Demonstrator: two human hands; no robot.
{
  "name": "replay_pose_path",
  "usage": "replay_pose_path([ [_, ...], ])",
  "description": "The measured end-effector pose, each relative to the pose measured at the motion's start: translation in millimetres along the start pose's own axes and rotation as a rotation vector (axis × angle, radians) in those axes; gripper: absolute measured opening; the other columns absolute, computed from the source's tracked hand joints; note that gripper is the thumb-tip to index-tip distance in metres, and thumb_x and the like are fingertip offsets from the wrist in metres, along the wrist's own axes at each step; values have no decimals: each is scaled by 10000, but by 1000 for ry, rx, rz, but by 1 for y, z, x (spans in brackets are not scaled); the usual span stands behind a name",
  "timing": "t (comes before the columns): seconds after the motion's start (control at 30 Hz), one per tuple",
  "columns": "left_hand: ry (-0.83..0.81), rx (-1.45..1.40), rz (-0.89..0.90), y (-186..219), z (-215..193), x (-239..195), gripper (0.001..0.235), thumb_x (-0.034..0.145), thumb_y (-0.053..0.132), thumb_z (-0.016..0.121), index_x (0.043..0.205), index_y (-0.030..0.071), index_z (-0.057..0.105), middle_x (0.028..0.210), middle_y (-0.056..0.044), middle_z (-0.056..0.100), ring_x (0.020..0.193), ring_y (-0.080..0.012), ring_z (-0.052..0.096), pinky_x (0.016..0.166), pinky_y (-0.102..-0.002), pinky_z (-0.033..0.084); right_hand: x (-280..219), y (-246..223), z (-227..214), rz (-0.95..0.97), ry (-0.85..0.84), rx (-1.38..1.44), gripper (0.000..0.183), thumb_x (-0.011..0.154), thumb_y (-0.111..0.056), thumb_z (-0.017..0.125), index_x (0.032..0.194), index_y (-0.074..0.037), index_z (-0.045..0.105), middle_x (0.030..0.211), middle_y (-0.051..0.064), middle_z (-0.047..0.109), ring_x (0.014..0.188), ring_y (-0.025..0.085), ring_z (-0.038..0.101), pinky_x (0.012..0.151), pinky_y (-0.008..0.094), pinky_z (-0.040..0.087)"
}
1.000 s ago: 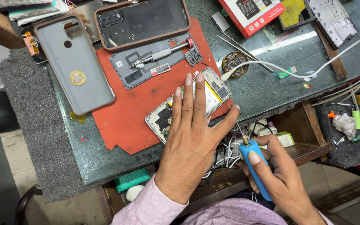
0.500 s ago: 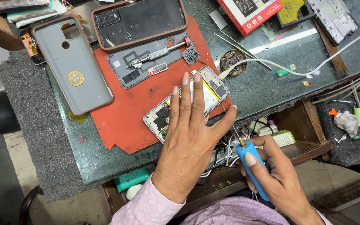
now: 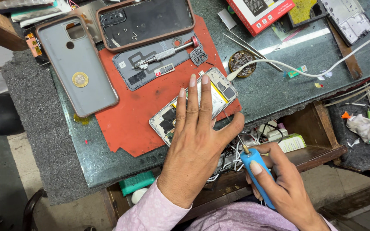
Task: The person uses a hot air gun to heat the internal components of a disassembled smartphone, then reconnects a cable and tests the device by turning it on. The phone displays a charging indicator and the brand logo.
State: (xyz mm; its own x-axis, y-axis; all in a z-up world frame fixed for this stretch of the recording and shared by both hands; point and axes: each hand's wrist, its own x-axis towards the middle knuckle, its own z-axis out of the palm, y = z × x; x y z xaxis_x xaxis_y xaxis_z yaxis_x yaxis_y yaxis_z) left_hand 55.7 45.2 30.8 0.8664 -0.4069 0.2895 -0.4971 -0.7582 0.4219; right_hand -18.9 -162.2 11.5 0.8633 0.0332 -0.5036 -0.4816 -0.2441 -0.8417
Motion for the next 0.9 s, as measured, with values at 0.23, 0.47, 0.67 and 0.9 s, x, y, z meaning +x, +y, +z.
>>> replay_pose_path([
  [0.23,38,-12,-12,-3,-15,0,574,994,8,515,1538,182,458,1596,-328,315,1528,-511,284,1247,-609,277,1,-1,-19,-377,91,-322,359,927,-211,648,1234,-31,599,875,82,724,638,110,665,580,253,531],
  [0.47,20,122,52,-20,-40,-4,513,990,125,581,1471,4,452,1444,-224,510,1373,-354,490,1141,-533,372,41,-54,-100,-859,-36,-1052,609,764,-346,784,1305,-98,654,993,67,752,749,172,730,632,307,578],
  [0.67,-91,125,166,-47,-55,-2,569,908,56,587,1466,36,482,1476,-150,542,1384,-305,500,1173,-499,356,71,-103,-107,-991,-172,-1439,691,723,-383,798,1365,-169,658,885,7,736,637,190,682,562,340,557],
  [0.9,13,131,-46,-6,-31,-22,601,983,197,605,1543,65,432,1555,-230,450,1485,-371,397,1234,-513,321,83,-119,-86,-1192,-309,-1527,676,810,-369,759,1421,-112,632,920,3,728,633,142,652,520,307,523],
])
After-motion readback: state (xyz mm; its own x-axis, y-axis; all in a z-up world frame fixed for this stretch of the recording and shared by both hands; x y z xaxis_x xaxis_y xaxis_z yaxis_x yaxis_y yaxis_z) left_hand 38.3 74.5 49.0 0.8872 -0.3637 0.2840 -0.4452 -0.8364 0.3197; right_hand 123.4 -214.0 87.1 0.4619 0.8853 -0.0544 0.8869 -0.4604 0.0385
